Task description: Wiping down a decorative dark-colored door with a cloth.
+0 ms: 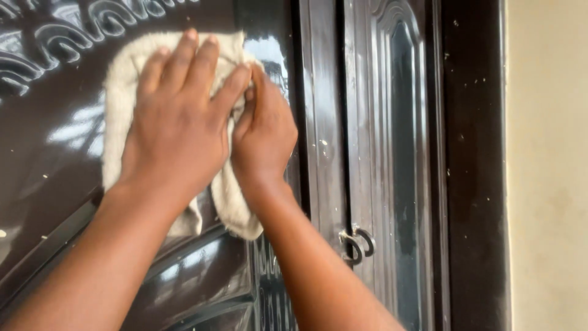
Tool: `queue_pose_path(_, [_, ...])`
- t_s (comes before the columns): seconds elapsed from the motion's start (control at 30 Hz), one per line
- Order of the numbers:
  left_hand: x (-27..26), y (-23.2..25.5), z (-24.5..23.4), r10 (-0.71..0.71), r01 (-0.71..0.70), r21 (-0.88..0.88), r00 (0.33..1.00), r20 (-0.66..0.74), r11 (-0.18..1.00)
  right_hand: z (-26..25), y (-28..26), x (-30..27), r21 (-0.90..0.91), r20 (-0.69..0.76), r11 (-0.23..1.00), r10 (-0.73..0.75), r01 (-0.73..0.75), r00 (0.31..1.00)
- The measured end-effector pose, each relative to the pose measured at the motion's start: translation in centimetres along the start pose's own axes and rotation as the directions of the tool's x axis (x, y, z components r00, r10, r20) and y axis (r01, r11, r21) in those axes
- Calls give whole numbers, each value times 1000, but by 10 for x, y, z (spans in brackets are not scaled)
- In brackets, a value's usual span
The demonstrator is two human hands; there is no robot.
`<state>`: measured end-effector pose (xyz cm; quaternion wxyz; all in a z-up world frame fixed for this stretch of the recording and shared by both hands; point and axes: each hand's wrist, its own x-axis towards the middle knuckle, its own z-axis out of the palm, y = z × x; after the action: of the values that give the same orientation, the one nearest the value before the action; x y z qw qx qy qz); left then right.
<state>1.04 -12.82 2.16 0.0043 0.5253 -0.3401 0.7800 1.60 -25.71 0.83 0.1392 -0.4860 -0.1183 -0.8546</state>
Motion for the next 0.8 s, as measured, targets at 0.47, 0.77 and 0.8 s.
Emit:
queue_pose_path(0.47, [-138, 47, -91, -97, 119, -66, 958, 271, 991, -87, -103, -133, 22, 156, 994, 105, -110, 982])
queue_pose_path(0.77, [-166, 7, -120, -257, 178, 254, 911, 323, 951, -58, -108, -93, 274, 467, 911, -407, 309, 785])
queue_pose_path(0.8, [-150, -10, -113, -258, 178, 260, 912, 320, 949, -41, -107, -75, 279, 462, 909, -411, 311, 786])
